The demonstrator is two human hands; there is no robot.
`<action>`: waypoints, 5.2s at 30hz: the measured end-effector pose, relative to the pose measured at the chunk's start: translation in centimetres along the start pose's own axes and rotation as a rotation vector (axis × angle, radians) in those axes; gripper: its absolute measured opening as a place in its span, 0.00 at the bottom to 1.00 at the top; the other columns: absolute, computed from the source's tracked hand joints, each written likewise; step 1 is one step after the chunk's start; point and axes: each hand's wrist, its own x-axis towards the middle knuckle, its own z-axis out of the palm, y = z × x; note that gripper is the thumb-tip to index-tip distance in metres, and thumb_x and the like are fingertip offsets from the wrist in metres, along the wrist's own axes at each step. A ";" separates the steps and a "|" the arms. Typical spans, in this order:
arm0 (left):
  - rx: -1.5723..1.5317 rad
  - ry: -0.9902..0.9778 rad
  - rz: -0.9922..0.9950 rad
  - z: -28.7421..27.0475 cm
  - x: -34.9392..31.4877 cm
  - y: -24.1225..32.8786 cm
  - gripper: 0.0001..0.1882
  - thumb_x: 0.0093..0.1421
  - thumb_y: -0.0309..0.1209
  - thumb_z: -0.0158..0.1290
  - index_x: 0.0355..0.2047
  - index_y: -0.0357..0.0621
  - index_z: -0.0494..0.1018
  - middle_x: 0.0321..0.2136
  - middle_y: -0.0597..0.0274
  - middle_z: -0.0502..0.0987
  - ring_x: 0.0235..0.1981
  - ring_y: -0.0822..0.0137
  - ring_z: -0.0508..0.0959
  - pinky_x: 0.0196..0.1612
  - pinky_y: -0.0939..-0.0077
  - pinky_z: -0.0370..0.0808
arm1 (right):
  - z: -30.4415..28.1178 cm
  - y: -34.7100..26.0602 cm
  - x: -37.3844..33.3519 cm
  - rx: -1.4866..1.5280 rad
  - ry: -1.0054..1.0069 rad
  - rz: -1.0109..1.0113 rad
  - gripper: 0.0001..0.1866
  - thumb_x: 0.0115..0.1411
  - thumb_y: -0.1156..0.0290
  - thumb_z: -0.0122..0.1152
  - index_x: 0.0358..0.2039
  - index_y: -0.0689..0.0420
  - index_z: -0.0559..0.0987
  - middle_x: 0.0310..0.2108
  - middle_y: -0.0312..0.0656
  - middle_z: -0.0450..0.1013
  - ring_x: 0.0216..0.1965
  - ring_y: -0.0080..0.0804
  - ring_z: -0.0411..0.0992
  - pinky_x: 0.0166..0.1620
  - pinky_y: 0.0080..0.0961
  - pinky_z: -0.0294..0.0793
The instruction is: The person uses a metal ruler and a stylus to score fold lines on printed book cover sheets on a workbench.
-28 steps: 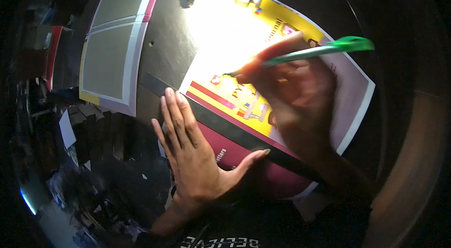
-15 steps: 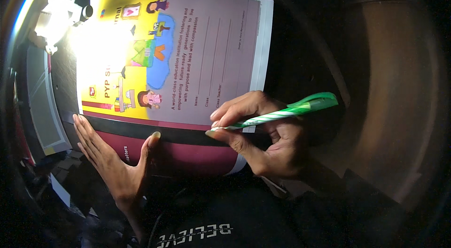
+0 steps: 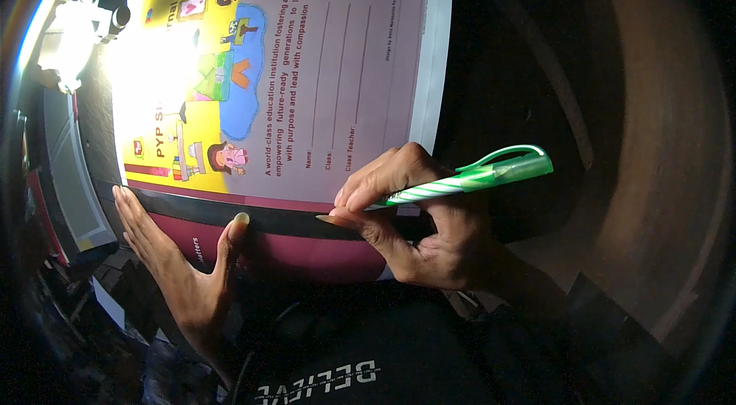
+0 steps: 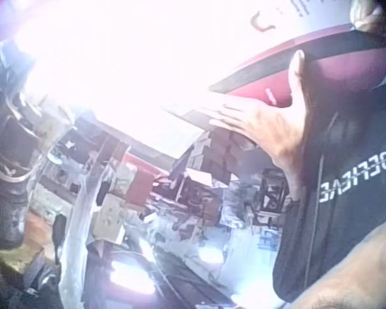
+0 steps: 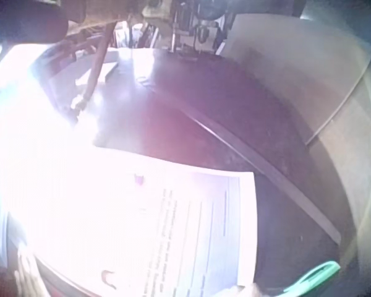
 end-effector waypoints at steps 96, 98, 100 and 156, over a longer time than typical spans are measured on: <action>0.169 -0.002 0.022 0.3 -0.6 -1.4 0.68 0.51 0.69 0.58 0.72 0.31 0.36 0.72 0.35 0.40 0.75 0.45 0.40 0.71 0.38 0.38 | -4.2 -5.9 -0.6 -0.549 -0.208 0.030 0.06 0.54 0.82 0.68 0.31 0.63 0.79 0.30 0.45 0.79 0.31 0.33 0.80 0.34 0.26 0.78; 0.171 -0.009 0.023 0.5 -0.5 -1.5 0.68 0.51 0.68 0.58 0.72 0.31 0.36 0.72 0.35 0.39 0.75 0.45 0.40 0.71 0.38 0.38 | -4.4 -5.3 -0.6 -0.521 -0.215 0.015 0.06 0.53 0.83 0.68 0.31 0.63 0.80 0.30 0.45 0.80 0.32 0.34 0.81 0.34 0.25 0.79; 0.158 0.001 0.020 0.9 -0.2 -1.3 0.68 0.51 0.68 0.58 0.72 0.31 0.36 0.72 0.35 0.39 0.75 0.44 0.40 0.71 0.38 0.38 | -4.7 -4.6 -0.1 -0.515 -0.249 -0.050 0.07 0.51 0.84 0.69 0.31 0.63 0.81 0.28 0.43 0.79 0.31 0.34 0.81 0.33 0.24 0.79; -0.115 -0.043 -0.003 -1.5 -0.4 0.6 0.78 0.45 0.73 0.59 0.69 0.22 0.29 0.69 0.23 0.35 0.74 0.37 0.34 0.70 0.35 0.32 | 13.6 -1.3 16.8 -0.428 -0.651 -0.522 0.15 0.63 0.68 0.62 0.48 0.60 0.80 0.40 0.50 0.81 0.36 0.44 0.81 0.40 0.37 0.79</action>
